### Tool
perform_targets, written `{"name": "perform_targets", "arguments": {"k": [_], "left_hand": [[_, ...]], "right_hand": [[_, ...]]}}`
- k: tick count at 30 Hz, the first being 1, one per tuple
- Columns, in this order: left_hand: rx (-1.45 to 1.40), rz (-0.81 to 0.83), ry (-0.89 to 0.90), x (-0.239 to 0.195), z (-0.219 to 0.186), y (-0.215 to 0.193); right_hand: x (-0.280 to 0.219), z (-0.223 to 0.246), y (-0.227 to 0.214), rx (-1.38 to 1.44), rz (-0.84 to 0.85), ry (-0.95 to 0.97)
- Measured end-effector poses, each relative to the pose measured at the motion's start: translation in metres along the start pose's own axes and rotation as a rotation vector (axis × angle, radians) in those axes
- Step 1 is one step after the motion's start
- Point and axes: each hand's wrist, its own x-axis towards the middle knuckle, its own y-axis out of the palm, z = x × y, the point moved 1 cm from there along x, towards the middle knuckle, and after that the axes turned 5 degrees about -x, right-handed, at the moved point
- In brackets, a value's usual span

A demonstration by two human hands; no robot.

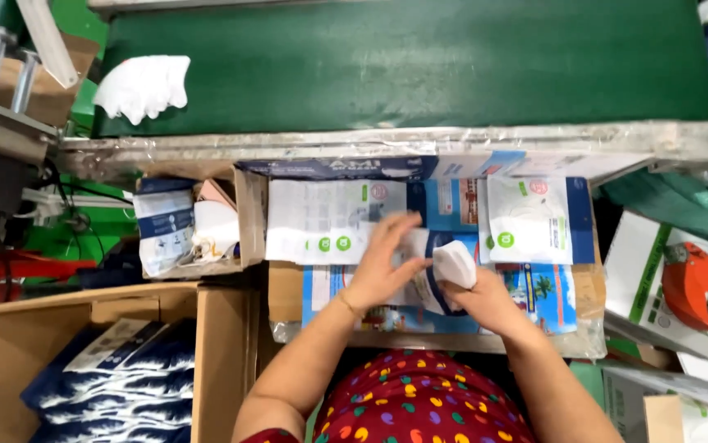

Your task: Packaging face masks into boxes in a factory environment.

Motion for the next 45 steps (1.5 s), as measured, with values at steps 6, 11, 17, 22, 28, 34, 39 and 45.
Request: {"name": "perform_targets", "arguments": {"k": [6,11,17,22,28,34,39,45], "left_hand": [[0.092,0.285,-0.185,-0.016,0.053,0.001],[0.128,0.309,-0.050,-0.019,0.040,-0.003],[0.264,0.397,0.228,-0.025,0.042,0.033],[0.343,0.205,-0.009,-0.026,0.065,0.011],[0.481,0.450,-0.065,-0.017,0.024,0.015],[0.463,0.427,0.182,-0.021,0.004,0.028],[0.436,0.345,0.211,-0.018,0.006,0.024],[0.399,0.140,0.099,-0.012,-0.019,0.001]], "right_hand": [[-0.014,0.056,-0.007,-0.269,-0.051,-0.122],[-0.016,-0.008,-0.003,-0.089,0.075,0.007],[-0.019,-0.014,0.018,-0.552,0.115,-0.148],[-0.038,0.067,-0.026,-0.211,0.028,-0.422],[-0.049,0.090,-0.025,-0.149,-0.203,-0.516],[-0.028,0.036,0.000,-0.148,-0.119,-0.235],[-0.025,0.035,-0.016,-0.217,-0.094,-0.370],[0.004,-0.004,-0.091,-0.133,-0.329,-0.068]]}}
